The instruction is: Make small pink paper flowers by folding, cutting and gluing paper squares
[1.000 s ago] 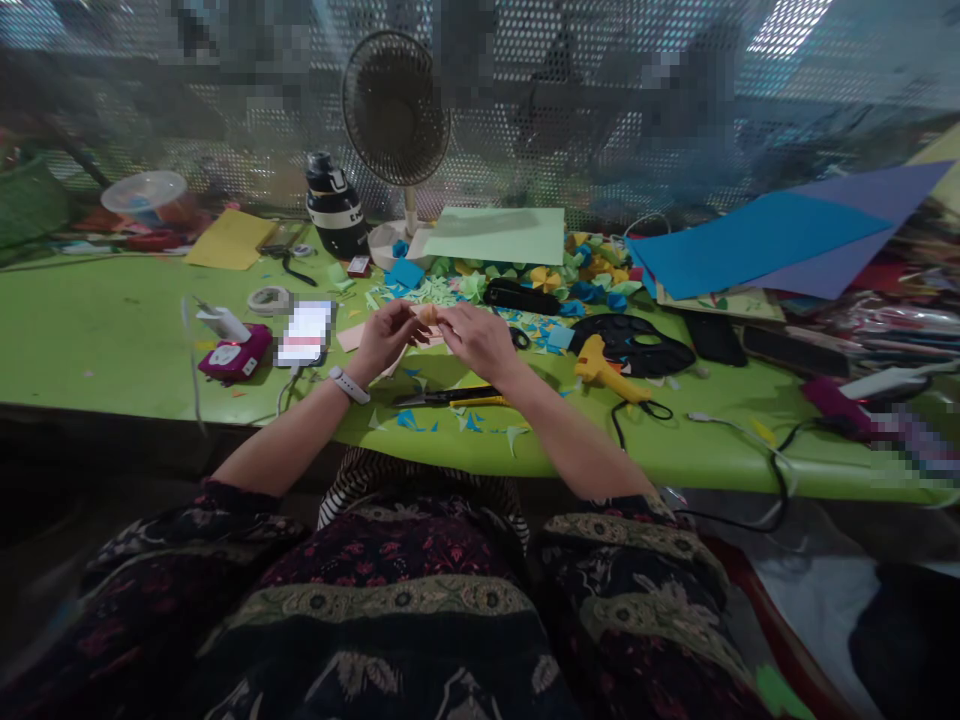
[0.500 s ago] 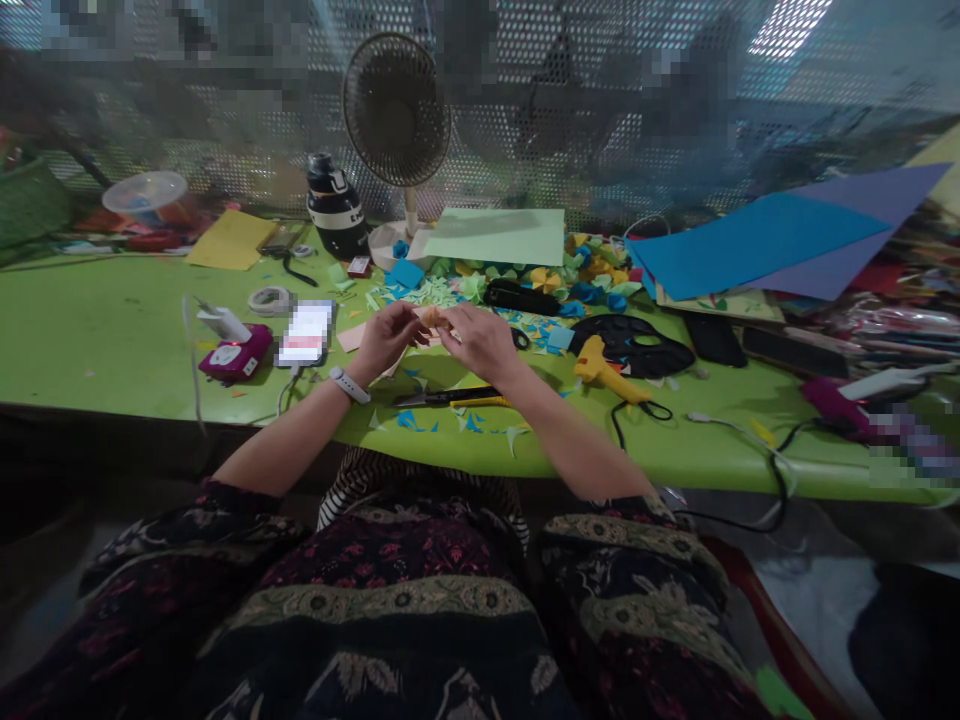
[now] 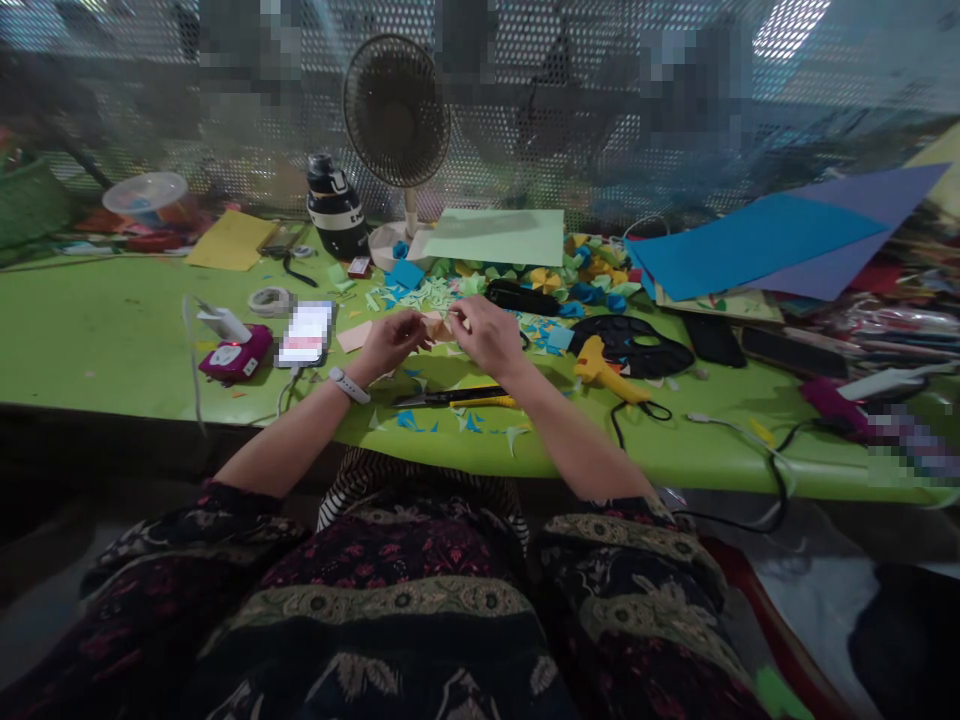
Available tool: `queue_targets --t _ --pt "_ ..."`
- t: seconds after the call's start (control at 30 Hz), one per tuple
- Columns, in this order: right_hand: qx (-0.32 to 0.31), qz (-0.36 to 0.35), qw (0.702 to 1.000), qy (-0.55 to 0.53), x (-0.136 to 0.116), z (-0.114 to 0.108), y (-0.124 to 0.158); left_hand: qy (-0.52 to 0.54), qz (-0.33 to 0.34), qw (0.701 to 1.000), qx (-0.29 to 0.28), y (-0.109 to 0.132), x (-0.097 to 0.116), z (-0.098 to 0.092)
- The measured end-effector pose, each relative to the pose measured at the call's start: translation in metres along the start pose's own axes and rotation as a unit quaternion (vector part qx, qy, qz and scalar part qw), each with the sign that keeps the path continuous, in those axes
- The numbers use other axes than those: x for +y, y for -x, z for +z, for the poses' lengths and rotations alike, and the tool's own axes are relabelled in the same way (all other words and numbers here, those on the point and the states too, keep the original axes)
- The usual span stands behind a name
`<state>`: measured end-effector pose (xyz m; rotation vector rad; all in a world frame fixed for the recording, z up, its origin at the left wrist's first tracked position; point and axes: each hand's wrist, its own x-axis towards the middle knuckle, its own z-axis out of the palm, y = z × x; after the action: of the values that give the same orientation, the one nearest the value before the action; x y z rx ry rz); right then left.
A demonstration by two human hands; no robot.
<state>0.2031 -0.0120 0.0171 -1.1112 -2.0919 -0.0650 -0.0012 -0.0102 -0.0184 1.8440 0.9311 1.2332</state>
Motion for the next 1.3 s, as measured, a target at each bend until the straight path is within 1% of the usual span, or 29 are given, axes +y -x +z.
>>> queue_targets --t 0.07,0.13,0.2,0.27,0.33,0.43,0.53,0.67,0.8,1.03,1.17,1.3 --pt "0.017 0.037 0.998 -0.052 0.002 -0.001 -0.002 0.058 0.0 0.998 0.017 -0.002 0.003 -0.002" --pt "0.016 0.075 0.99 -0.122 0.004 -0.003 -0.005 0.103 0.017 0.994 0.031 -0.003 0.007 -0.006" --pt "-0.019 0.103 0.974 -0.201 0.004 -0.006 -0.007 0.14 0.041 0.989 0.031 -0.003 0.011 -0.01" --pt "-0.056 0.118 0.958 -0.256 0.005 -0.008 -0.008 0.161 0.046 0.986 0.009 -0.004 0.012 -0.012" --pt "-0.068 0.126 0.951 -0.273 0.005 -0.008 -0.009 0.137 0.043 0.99 -0.004 -0.004 0.01 -0.012" --pt "-0.061 0.129 0.956 -0.257 0.007 -0.005 -0.008 0.036 0.05 0.998 0.032 -0.006 0.004 -0.009" --pt "-0.078 0.113 0.96 -0.245 0.006 -0.002 -0.007 -0.043 0.06 0.996 0.055 -0.005 0.0 -0.004" --pt "-0.106 0.073 0.967 -0.22 0.002 0.0 -0.003 -0.087 0.085 0.992 0.039 -0.002 0.0 -0.001" --pt "-0.109 0.038 0.979 -0.167 0.001 0.002 -0.001 -0.124 0.116 0.985 0.022 0.001 0.003 -0.001" --pt "-0.124 0.013 0.987 -0.099 0.003 0.002 -0.002 -0.171 0.145 0.975 0.001 0.001 0.002 -0.001" --pt "-0.13 0.003 0.988 -0.085 0.003 0.001 -0.002 -0.199 0.167 0.966 -0.007 0.003 0.004 -0.003" --pt "-0.14 -0.007 0.987 -0.08 0.002 0.001 -0.002 -0.218 0.172 0.96 -0.022 0.004 0.004 -0.004"
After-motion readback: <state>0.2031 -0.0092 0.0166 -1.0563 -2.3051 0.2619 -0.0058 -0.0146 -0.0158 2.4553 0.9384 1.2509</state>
